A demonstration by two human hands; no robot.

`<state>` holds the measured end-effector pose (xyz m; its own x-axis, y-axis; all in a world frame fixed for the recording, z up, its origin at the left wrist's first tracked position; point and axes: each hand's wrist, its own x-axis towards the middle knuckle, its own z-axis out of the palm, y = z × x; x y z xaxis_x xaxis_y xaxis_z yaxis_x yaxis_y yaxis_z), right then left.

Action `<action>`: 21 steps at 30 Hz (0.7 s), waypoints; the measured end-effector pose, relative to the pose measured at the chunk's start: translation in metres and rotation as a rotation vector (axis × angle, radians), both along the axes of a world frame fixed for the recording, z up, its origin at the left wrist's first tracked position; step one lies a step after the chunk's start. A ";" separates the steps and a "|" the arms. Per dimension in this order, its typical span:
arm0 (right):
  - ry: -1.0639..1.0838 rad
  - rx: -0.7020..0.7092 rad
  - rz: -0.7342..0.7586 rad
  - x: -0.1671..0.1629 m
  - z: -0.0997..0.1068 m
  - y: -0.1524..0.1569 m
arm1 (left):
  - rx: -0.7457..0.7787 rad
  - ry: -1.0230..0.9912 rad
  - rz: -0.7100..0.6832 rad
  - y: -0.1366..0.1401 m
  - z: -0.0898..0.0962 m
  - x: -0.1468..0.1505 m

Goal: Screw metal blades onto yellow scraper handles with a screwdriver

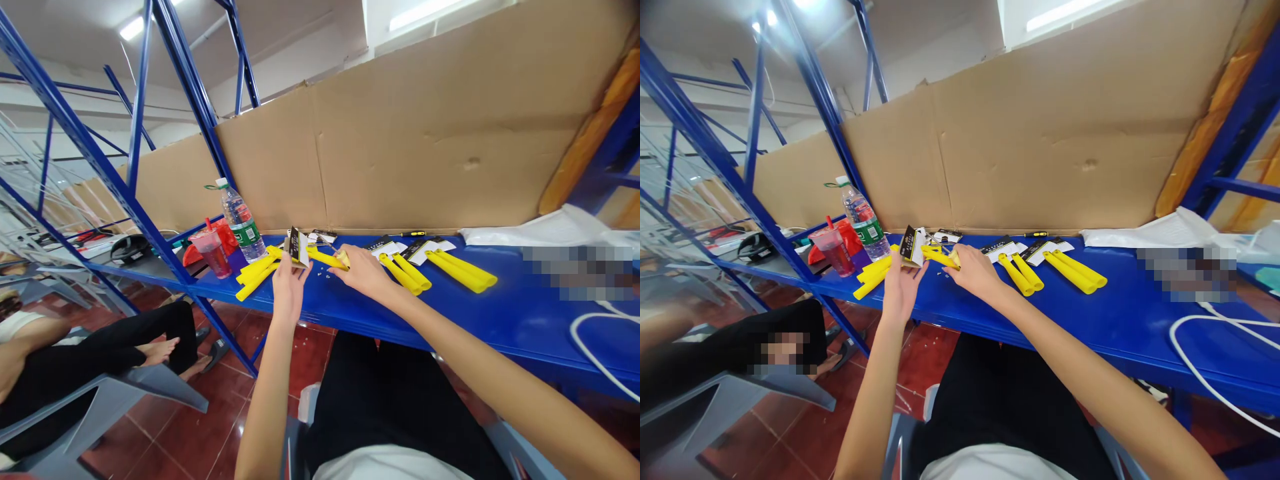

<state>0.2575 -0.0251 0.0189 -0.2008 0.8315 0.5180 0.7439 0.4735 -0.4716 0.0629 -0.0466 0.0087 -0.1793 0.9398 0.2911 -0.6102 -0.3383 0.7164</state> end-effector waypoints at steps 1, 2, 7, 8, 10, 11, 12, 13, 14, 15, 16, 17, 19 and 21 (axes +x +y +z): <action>-0.031 -0.006 -0.028 0.008 -0.001 -0.007 | 0.004 0.032 -0.015 0.001 -0.005 0.006; -0.061 -0.017 -0.052 0.017 -0.003 -0.015 | 0.003 0.052 -0.036 0.003 -0.011 0.013; -0.234 -0.183 -0.196 0.061 -0.008 -0.042 | -0.066 0.116 -0.102 0.027 -0.040 0.047; -0.264 -0.207 -0.220 0.069 -0.009 -0.045 | -0.074 0.177 -0.124 0.037 -0.042 0.055; -0.309 -0.238 -0.265 0.085 -0.008 -0.048 | -0.069 0.363 -0.185 0.059 -0.043 0.071; -0.326 -0.251 -0.290 0.093 -0.008 -0.048 | -0.060 0.473 -0.209 0.071 -0.042 0.080; -0.342 -0.263 -0.315 0.101 -0.008 -0.048 | -0.052 0.587 -0.228 0.083 -0.040 0.090; -0.359 -0.273 -0.337 0.108 -0.008 -0.047 | -0.055 0.642 -0.247 0.094 -0.038 0.100; -0.375 -0.281 -0.354 0.114 -0.008 -0.046 | -0.063 0.674 -0.267 0.105 -0.037 0.110; -0.386 -0.285 -0.370 0.121 -0.008 -0.046 | -0.071 0.703 -0.288 0.115 -0.036 0.120; -0.394 -0.283 -0.382 0.127 -0.009 -0.046 | -0.077 0.723 -0.305 0.123 -0.036 0.130; -0.399 -0.278 -0.387 0.132 -0.011 -0.046 | -0.081 0.742 -0.315 0.130 -0.036 0.139; -0.402 -0.255 -0.389 0.142 -0.015 -0.047 | -0.076 0.767 -0.314 0.139 -0.039 0.155; -0.396 -0.226 -0.390 0.151 -0.020 -0.048 | -0.051 0.774 -0.286 0.143 -0.043 0.169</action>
<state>0.4087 -0.0734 -0.0007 -0.0010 0.9634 0.2681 0.9824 0.0510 -0.1797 0.2316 0.0967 -0.0346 0.3026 0.9340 0.1898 0.0041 -0.2004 0.9797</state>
